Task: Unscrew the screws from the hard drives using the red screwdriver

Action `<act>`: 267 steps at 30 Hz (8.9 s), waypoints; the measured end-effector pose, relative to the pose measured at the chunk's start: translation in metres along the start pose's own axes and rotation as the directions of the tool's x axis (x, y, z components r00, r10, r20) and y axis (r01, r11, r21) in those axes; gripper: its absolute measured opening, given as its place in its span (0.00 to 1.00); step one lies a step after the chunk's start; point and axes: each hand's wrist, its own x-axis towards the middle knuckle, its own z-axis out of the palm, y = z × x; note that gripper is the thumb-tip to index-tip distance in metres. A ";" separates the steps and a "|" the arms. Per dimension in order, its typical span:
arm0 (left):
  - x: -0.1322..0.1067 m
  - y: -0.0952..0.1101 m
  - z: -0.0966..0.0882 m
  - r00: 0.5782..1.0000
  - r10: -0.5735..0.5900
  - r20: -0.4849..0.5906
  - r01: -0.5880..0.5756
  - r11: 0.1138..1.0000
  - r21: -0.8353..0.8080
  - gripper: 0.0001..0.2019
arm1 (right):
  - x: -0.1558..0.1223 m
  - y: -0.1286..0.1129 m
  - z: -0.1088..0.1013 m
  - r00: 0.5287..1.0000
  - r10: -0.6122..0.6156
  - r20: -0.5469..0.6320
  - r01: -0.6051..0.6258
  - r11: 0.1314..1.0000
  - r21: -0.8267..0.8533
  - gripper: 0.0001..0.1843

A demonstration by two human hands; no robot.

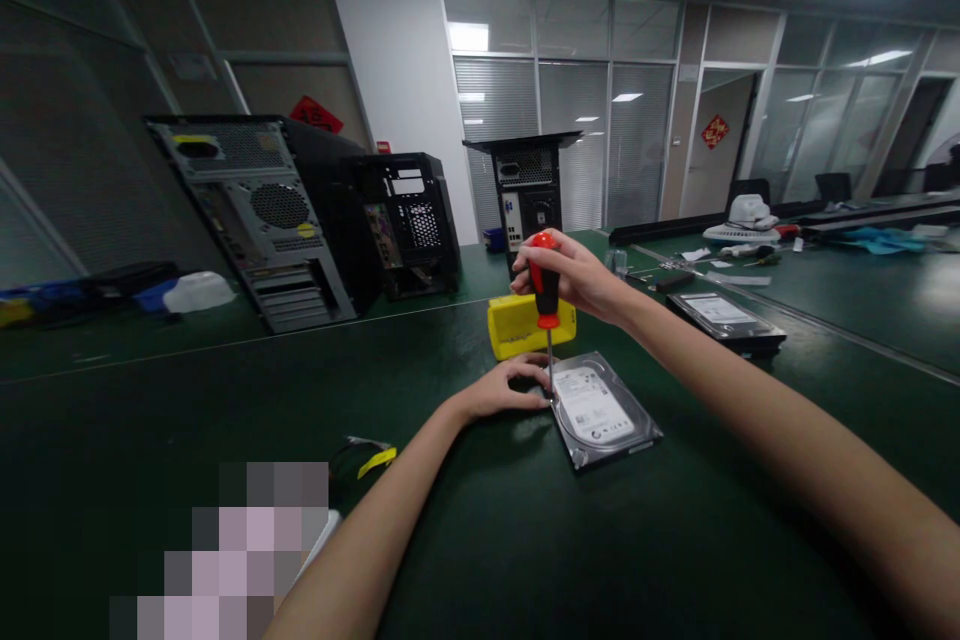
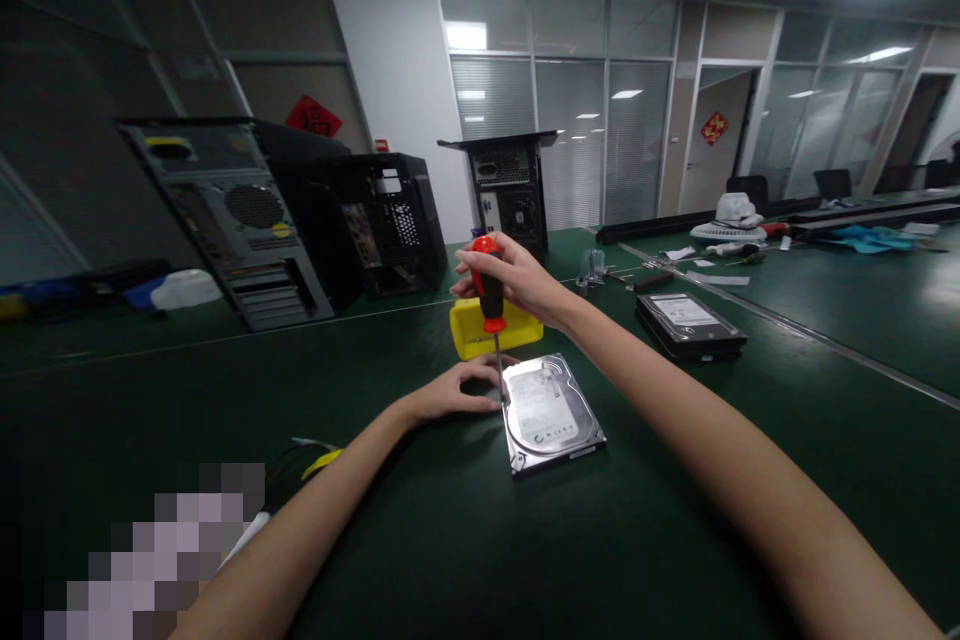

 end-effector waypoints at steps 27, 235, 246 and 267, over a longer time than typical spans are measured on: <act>0.000 -0.002 0.000 1.000 0.018 0.001 -0.018 1.000 0.006 0.13 | 0.000 -0.002 0.005 0.998 -0.030 -0.055 0.029 0.999 -0.023 0.10; -0.001 0.006 0.009 0.991 -0.084 -0.102 0.081 0.996 -0.042 0.24 | 0.015 -0.049 -0.005 0.943 0.078 0.323 0.213 0.604 -0.768 0.15; -0.001 0.006 0.008 0.992 -0.078 -0.097 0.074 0.996 -0.044 0.25 | 0.010 -0.055 0.001 0.933 0.122 0.339 0.194 0.622 -0.758 0.13; 0.001 0.006 0.010 0.990 -0.098 -0.098 0.091 0.993 -0.075 0.22 | 0.011 -0.048 -0.005 0.959 0.101 0.264 0.118 0.707 -0.698 0.12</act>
